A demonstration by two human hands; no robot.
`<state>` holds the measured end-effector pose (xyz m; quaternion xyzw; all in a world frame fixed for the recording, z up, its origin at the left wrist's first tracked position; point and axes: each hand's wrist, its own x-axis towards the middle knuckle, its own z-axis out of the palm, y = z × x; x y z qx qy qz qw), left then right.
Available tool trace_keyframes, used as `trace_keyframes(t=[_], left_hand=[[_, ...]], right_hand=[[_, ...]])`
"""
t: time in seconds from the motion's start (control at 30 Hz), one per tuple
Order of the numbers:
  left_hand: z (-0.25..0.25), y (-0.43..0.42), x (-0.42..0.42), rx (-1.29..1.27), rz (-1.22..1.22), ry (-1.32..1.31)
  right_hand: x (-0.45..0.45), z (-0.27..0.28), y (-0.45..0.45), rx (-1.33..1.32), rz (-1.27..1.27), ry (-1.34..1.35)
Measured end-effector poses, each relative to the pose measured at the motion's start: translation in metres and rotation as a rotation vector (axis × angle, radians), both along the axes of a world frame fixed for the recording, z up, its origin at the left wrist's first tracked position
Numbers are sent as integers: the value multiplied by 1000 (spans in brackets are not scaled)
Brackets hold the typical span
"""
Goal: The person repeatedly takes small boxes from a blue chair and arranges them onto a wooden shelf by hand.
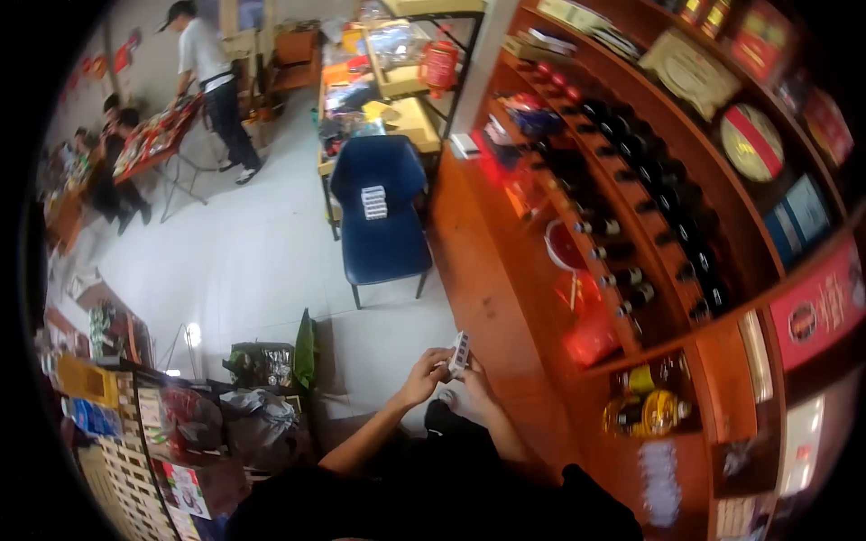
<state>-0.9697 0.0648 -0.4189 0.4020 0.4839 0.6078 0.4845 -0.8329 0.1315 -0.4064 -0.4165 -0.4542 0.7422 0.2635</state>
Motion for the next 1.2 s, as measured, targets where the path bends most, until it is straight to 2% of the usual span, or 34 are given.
trace_keyframes(t=[0.07,0.13,0.2,0.33,0.4,0.47,0.57,0.6,0.67,0.7,0.73,0.8,0.9,0.93,1.0,1.07,1.13,1.2], left_hand=[[24,-4,13,19,-94,73],[40,-2,28,113,-230,297],[57,1,52,131,-335,345],[76,8,136,194,-593,433],[84,6,199,243,-707,460],[82,0,271,312,-839,477],[93,-14,394,327,-982,489],[98,-27,429,328,-1071,503],[113,-38,509,493,-1187,281],[121,-43,540,363,-1264,158],[143,-51,575,657,-1204,249],[179,-74,628,632,-1192,248],[242,-96,690,1090,-1038,156],[259,-104,704,981,-1060,137],[298,-105,742,1267,-977,98],[336,-104,778,1422,-948,52],[364,-104,813,1433,-919,-16],[390,-96,848,1438,-896,-40]], right_hand=[[24,26,-10,-31,-79,39],[52,24,-18,-65,-141,129],[79,33,-39,-6,-402,121],[163,29,-67,-13,-685,145],[221,8,-81,155,-774,291],[275,40,-116,215,-994,246],[380,52,-158,242,-1150,-55],[409,56,-181,217,-1236,-42],[474,77,-209,604,-1371,96],[496,95,-222,610,-1430,73],[517,114,-238,663,-1474,52],[557,145,-267,742,-1510,-43],[601,207,-287,995,-1585,-378],[618,223,-291,1035,-1603,-461],[667,246,-292,1205,-1603,-752],[691,292,-290,1220,-1669,-601],[727,328,-281,1331,-1687,-568],[764,354,-273,1356,-1690,-768]])
